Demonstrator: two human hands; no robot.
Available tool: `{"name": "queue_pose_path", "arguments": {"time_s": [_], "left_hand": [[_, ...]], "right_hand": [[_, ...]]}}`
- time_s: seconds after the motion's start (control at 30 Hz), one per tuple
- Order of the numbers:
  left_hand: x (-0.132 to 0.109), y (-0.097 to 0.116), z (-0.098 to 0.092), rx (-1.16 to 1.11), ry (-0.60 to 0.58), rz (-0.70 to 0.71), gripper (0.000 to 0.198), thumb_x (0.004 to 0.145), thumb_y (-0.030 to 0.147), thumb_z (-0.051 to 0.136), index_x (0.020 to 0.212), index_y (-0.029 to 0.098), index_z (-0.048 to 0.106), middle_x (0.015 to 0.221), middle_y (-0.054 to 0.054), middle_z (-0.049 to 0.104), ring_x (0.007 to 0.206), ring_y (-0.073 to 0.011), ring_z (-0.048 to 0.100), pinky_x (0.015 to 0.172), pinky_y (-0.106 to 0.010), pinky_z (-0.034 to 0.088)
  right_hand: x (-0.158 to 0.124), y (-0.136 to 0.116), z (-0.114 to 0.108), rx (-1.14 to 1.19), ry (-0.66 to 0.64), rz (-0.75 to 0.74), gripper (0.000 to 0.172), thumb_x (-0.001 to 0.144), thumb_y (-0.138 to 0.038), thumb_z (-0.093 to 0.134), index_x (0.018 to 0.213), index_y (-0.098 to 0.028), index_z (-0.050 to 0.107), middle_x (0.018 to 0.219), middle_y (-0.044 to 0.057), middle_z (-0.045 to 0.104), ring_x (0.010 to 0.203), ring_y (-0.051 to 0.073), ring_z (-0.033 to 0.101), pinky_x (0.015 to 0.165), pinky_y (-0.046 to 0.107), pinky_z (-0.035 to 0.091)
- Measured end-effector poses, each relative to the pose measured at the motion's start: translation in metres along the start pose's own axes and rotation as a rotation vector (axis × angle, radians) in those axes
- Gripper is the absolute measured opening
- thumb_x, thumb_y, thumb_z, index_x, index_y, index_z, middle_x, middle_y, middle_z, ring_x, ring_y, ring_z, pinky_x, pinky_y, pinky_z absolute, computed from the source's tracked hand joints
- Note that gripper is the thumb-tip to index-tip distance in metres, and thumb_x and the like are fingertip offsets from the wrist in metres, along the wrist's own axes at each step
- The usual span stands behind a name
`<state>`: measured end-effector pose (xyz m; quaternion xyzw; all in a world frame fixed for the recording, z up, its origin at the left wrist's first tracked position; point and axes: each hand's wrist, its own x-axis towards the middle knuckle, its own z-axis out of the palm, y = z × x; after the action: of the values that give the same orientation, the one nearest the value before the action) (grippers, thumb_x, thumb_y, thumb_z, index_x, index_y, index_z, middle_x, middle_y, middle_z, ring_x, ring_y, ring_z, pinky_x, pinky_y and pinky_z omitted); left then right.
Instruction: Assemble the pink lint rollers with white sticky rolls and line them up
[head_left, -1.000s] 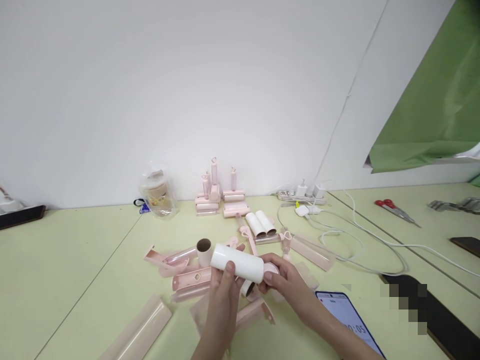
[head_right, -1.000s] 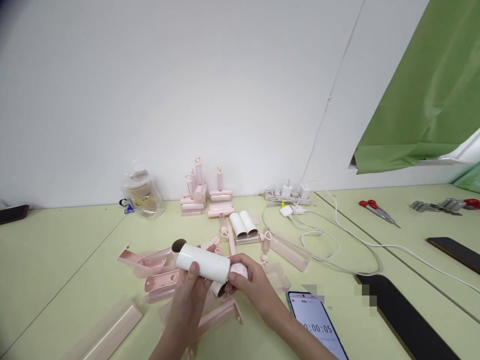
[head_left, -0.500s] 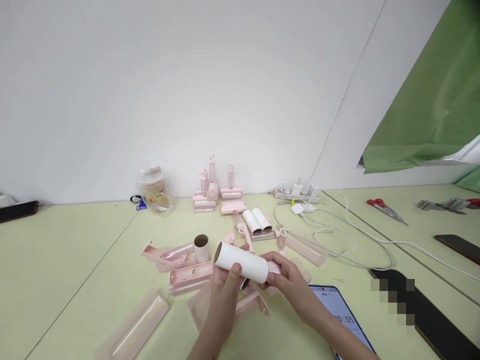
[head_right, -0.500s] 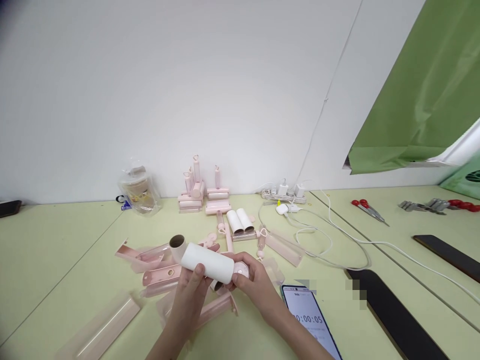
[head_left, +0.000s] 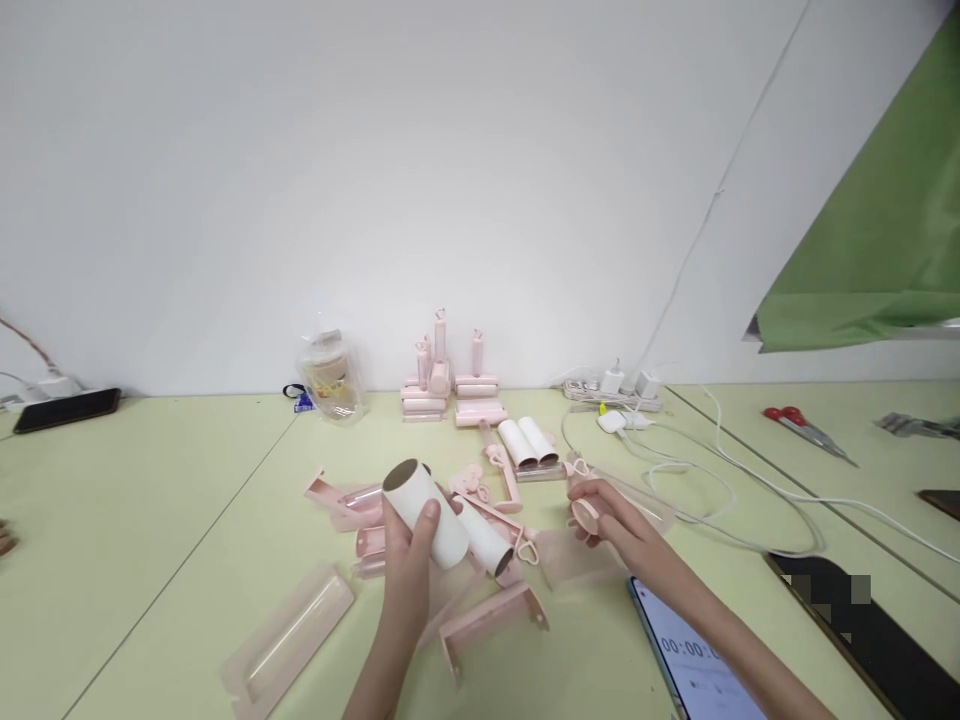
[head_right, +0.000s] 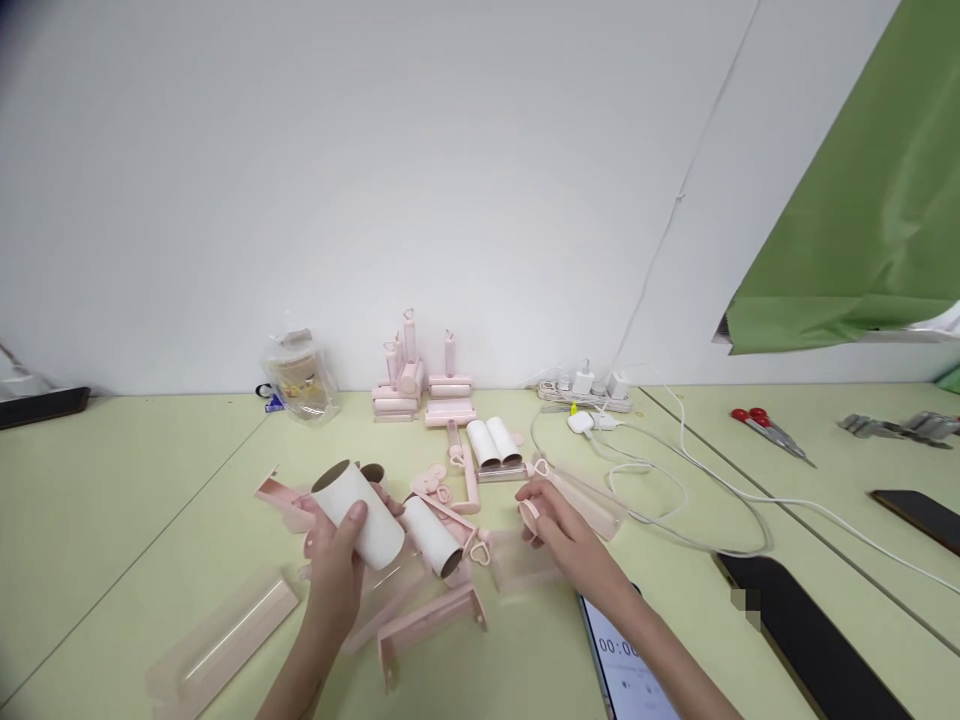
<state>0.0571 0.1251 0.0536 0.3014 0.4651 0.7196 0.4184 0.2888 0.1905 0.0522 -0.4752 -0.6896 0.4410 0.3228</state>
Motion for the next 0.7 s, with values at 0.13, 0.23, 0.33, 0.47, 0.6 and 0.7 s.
{"name": "queue_pose_path", "arguments": {"time_s": [0.13,0.23,0.33,0.47,0.6,0.7], "left_hand": [[0.013,0.009,0.004,0.741,-0.237,0.197,0.048,0.079,0.042,0.053,0.118,0.023,0.03,0.103,-0.007,0.06,0.084,-0.0221,0.062,0.072,-0.034,0.048],[0.03,0.009,0.026,1.288,-0.505,0.391,0.038,0.081,0.033,0.051,0.116,0.024,0.042,0.11,-0.008,0.059,0.095,-0.0256,0.058,0.078,-0.036,0.044],[0.051,-0.002,0.05,1.457,-0.568,0.431,0.034,0.074,0.022,0.059,0.107,0.02,0.053,0.102,-0.011,0.063,0.098,-0.0294,0.055,0.082,-0.039,0.041],[0.074,-0.02,0.063,1.608,-0.602,0.403,0.033,0.079,0.029,0.059,0.109,0.015,0.053,0.104,-0.01,0.06,0.094,-0.0237,0.057,0.081,-0.041,0.044],[0.081,-0.024,0.061,1.641,-0.671,0.421,0.031,0.081,0.029,0.058,0.109,0.016,0.055,0.109,-0.009,0.059,0.102,-0.0235,0.055,0.089,-0.043,0.041],[0.067,-0.02,0.054,1.61,-0.69,0.468,0.042,0.077,0.024,0.057,0.118,0.016,0.051,0.127,-0.015,0.051,0.122,-0.03,0.041,0.1,-0.046,0.031]], "right_hand": [[0.027,0.009,-0.002,-0.343,-0.035,-0.08,0.03,0.077,-0.023,0.043,0.106,-0.024,0.049,0.1,0.005,0.058,0.087,0.023,0.058,0.077,0.039,0.044],[0.051,0.011,0.008,-0.405,-0.124,-0.147,0.027,0.071,-0.02,0.049,0.096,-0.022,0.058,0.089,0.003,0.061,0.079,0.023,0.057,0.07,0.036,0.044],[0.065,0.011,0.019,-0.442,-0.188,-0.175,0.024,0.066,-0.016,0.052,0.087,-0.021,0.063,0.075,0.002,0.063,0.072,0.023,0.059,0.067,0.034,0.044],[0.067,0.013,0.021,-0.425,-0.196,-0.166,0.034,0.067,-0.017,0.054,0.1,-0.02,0.06,0.085,0.003,0.068,0.078,0.023,0.062,0.07,0.034,0.046],[0.05,0.012,0.0,-0.368,-0.194,-0.145,0.039,0.08,-0.025,0.046,0.118,-0.019,0.05,0.101,0.007,0.067,0.089,0.022,0.063,0.075,0.036,0.049],[0.025,0.014,-0.024,-0.368,-0.174,-0.134,0.045,0.078,-0.035,0.055,0.121,-0.021,0.051,0.126,0.01,0.055,0.114,0.026,0.051,0.094,0.042,0.04]]}}
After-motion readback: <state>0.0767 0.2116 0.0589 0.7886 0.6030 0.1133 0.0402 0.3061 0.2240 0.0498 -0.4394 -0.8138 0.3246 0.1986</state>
